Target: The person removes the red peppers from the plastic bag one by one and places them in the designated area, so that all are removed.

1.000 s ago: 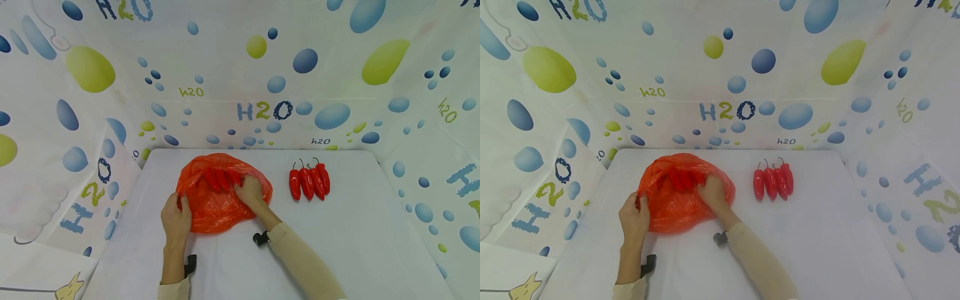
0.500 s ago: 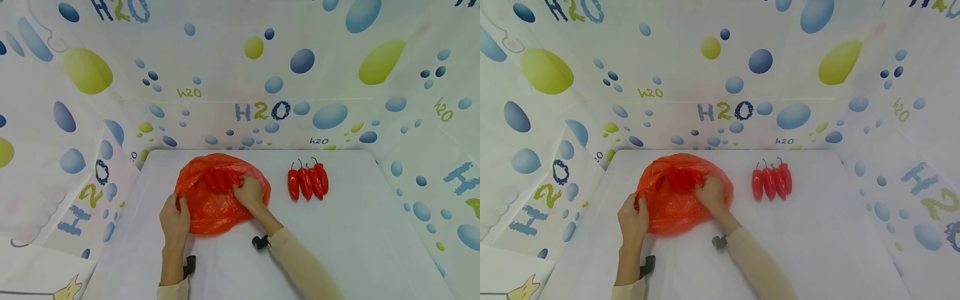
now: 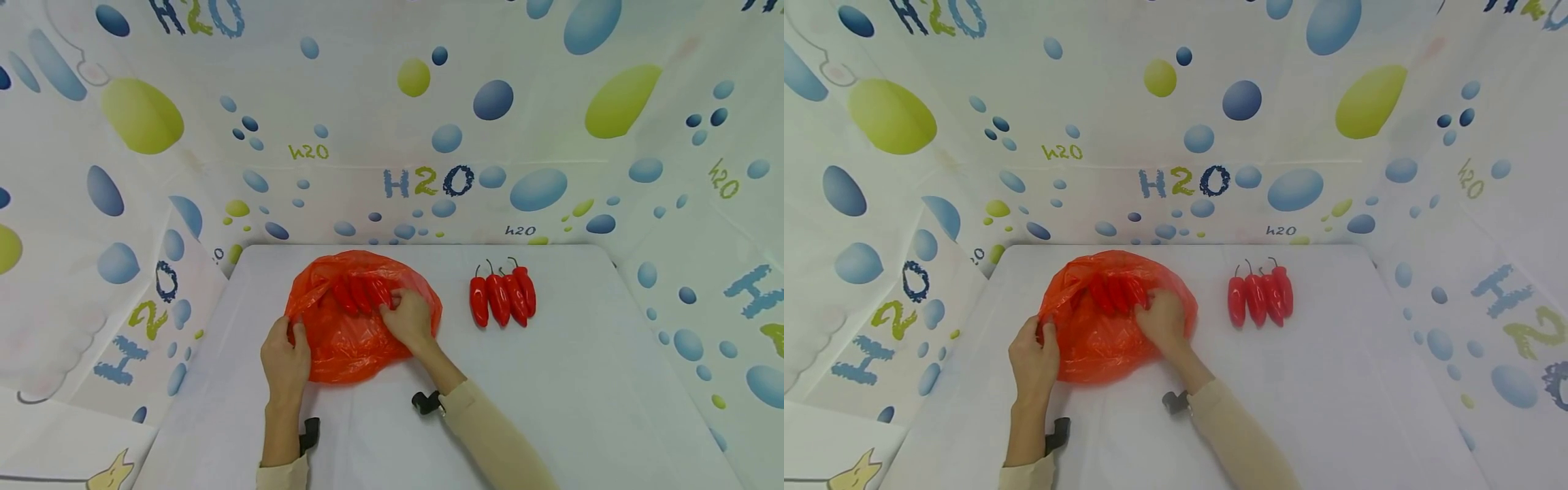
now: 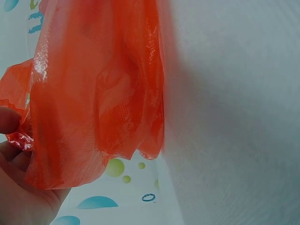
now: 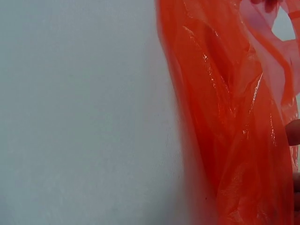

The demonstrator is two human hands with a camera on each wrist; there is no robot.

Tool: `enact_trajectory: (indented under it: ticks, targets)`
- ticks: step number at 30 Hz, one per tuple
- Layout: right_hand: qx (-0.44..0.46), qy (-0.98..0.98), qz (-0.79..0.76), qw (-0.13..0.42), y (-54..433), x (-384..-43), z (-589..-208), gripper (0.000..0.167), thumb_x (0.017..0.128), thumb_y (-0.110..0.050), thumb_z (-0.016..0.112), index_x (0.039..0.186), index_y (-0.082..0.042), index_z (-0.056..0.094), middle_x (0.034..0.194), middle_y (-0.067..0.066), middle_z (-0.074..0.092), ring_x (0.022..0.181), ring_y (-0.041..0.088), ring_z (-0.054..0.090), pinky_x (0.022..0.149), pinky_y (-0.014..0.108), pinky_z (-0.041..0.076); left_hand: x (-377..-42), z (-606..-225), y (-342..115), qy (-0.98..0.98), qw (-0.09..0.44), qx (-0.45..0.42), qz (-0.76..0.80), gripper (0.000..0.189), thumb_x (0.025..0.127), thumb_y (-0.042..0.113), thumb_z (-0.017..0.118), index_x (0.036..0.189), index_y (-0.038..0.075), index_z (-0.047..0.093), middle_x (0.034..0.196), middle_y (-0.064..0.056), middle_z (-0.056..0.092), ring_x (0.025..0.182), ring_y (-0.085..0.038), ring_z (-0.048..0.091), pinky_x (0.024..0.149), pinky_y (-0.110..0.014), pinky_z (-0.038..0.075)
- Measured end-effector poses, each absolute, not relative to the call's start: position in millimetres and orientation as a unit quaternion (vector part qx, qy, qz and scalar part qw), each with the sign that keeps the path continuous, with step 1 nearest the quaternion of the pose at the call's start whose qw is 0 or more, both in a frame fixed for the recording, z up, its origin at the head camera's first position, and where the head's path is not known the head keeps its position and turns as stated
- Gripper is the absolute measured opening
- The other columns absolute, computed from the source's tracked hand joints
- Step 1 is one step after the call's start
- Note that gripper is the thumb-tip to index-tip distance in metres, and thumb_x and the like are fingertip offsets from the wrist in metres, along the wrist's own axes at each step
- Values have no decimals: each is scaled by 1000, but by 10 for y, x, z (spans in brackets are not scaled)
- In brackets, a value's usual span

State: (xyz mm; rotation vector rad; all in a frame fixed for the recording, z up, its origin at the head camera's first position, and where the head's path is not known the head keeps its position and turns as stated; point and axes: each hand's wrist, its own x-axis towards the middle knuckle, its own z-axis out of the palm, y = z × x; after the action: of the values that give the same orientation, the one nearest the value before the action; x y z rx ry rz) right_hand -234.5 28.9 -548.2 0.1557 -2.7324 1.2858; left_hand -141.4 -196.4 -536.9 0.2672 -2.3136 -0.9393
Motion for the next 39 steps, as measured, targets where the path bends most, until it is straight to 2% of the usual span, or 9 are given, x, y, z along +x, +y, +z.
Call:
enact_trajectory:
  ticks: [4,13,20,30,39]
  targets:
    - [53,-895,439,56,308,-2294,-5463,34,91,-22,76,117,-1,73,91,4,75,83,19,69,74,35,59,-1418,-5368,-1962,-875,311,99,-356,20,106,13,57,105,-3,67,93,-17,68,77,-30,59,74,-43,56]
    - [44,-883,464,55,326,-2170,-5425,37,92,-23,76,123,-3,72,94,2,72,84,18,64,75,33,57,-1410,-5367,-1964,-879,307,107,-349,19,106,14,57,106,-2,67,92,-15,69,76,-26,59,75,-35,55]
    - [27,-877,476,61,350,-2089,-5378,39,91,-22,78,124,-3,72,95,3,71,85,19,64,76,34,58,-1407,-5359,-1956,-877,311,100,-352,19,105,12,57,107,-3,68,94,-16,69,78,-28,61,76,-40,56]
    - [34,-870,487,68,395,-1999,-5391,34,90,-23,79,116,-2,75,89,1,70,81,17,64,73,34,56,-1403,-5364,-1959,-879,300,107,-355,21,106,14,57,111,-3,68,99,-18,70,83,-31,62,83,-47,60]
    - [29,-863,501,54,421,-1914,-5415,34,91,-23,79,117,-2,74,89,1,69,81,16,63,72,32,56,-1409,-5385,-1955,-876,301,102,-363,20,106,13,58,112,-4,67,100,-19,70,84,-30,63,84,-52,60]
